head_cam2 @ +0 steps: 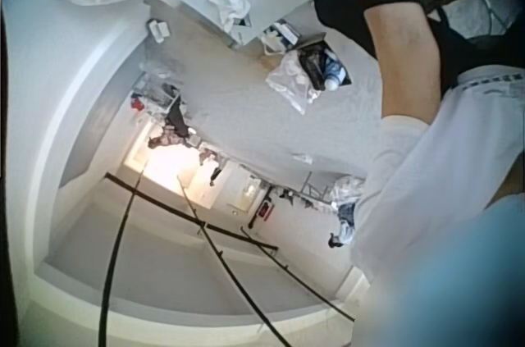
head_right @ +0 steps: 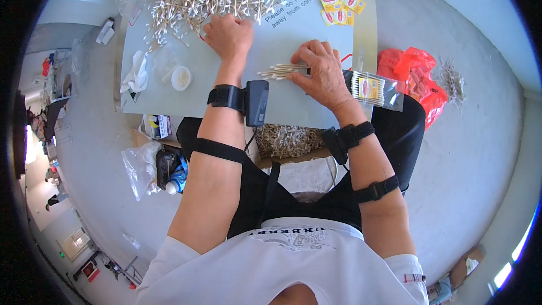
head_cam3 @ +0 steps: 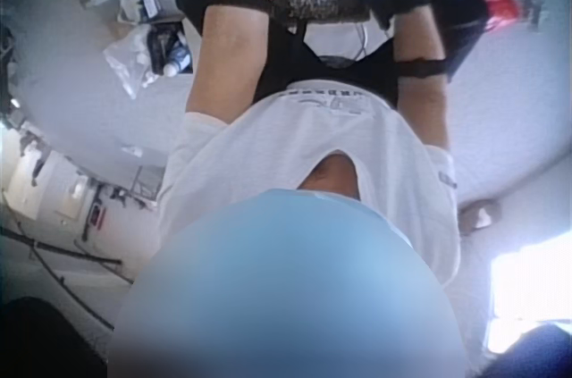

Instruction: The recorder is assembling small medical or hygiene components by inserting white sticks into a organized plastic strip or holder.

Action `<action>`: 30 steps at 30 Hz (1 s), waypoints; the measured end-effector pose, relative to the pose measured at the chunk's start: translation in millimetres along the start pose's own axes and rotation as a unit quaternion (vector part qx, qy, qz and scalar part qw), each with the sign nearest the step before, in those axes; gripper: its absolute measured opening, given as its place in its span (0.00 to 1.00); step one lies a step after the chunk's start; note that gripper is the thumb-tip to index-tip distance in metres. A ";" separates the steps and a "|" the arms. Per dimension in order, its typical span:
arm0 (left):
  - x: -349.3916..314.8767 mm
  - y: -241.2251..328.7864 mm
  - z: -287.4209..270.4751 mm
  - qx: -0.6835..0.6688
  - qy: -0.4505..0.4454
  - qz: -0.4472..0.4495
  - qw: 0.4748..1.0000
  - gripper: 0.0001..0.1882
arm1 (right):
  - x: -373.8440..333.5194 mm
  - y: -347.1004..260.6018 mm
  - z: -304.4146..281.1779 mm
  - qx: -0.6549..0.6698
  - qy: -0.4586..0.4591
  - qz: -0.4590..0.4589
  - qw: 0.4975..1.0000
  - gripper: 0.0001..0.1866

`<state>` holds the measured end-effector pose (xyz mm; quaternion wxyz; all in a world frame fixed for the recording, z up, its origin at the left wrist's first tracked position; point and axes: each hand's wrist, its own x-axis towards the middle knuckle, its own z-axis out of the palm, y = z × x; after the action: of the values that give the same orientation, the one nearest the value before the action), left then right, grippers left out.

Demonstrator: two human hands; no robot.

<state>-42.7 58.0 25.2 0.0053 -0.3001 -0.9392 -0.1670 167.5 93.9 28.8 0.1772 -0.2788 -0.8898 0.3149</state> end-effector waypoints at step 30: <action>-42.1 -31.7 -32.3 -0.119 -0.204 0.096 0.967 0.04 | -6.3 7.6 8.9 0.013 0.066 -0.037 0.997 0.13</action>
<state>-29.0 -0.1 41.2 -0.2062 -0.4150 -0.8606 -0.2113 171.0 90.9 16.4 0.2507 -0.2632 -0.8818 0.3004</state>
